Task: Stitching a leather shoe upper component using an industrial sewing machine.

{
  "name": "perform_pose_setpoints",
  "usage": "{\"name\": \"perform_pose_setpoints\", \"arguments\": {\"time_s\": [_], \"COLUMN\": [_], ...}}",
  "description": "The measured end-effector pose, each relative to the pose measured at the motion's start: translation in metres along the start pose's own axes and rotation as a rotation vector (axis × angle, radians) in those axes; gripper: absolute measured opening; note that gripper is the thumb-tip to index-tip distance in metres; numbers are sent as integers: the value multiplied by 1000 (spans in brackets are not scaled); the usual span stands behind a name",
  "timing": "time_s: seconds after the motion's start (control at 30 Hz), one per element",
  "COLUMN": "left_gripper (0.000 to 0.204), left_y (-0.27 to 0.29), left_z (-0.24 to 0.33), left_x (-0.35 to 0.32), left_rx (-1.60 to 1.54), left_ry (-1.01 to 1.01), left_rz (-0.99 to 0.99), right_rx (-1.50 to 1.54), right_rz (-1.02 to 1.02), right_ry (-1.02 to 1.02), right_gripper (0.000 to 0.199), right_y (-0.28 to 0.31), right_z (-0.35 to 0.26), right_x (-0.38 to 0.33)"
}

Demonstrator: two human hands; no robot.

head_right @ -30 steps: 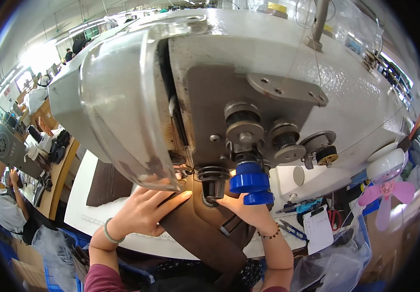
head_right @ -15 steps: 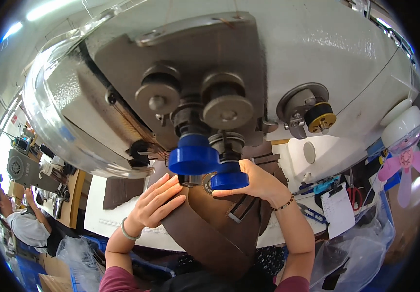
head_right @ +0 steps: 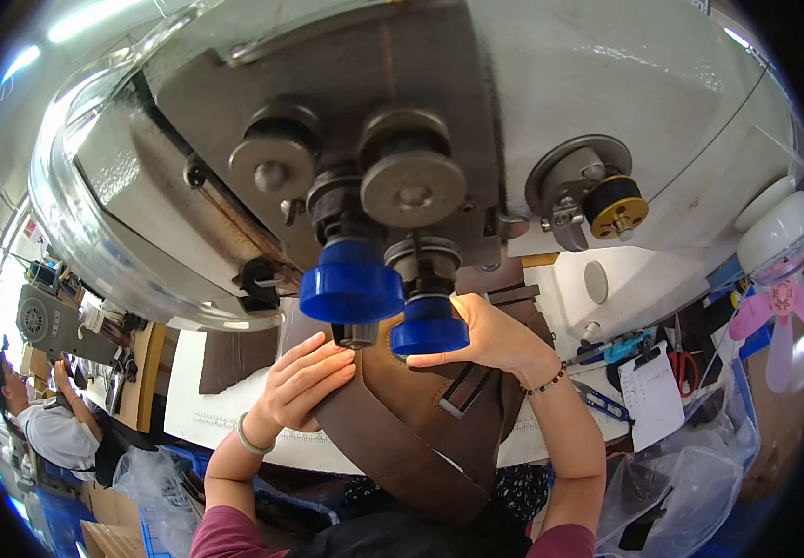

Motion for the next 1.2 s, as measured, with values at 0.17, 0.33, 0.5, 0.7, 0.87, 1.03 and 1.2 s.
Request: {"name": "perform_pose_setpoints", "arguments": {"time_s": [0.17,0.33,0.5,0.7,0.87,1.03,1.2], "left_gripper": [33,30,32,37,35,22,18], "left_y": [-1,-2,-2,-1,-7,-9,-3], "left_z": [5,6,9,10,11,16,24], "left_x": [4,6,6,5,5,8,16], "left_rx": [60,106,141,96,116,313,409], "left_ry": [-7,-40,-57,-14,-34,-117,-189], "left_rz": [48,80,90,73,77,161,141], "right_rx": [99,214,232,188,171,182,119], "right_rz": [44,92,116,132,153,158,258], "right_ry": [50,59,57,93,166,83,39], "right_gripper": [28,28,39,53,53,51,36], "right_y": [-3,-5,-4,0,8,6,2], "right_z": [2,-1,7,22,40,38,12], "right_x": [1,0,0,1,4,4,-13]}}
Point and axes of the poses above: each hand's wrist, its own x-axis towards the middle knuckle, its own y-axis out of the back of the hand, z = x × y, the point moved 4 cm from there along x, towards the middle knuckle, and after that the axes turned 4 degrees about y, right-handed, at the moved point
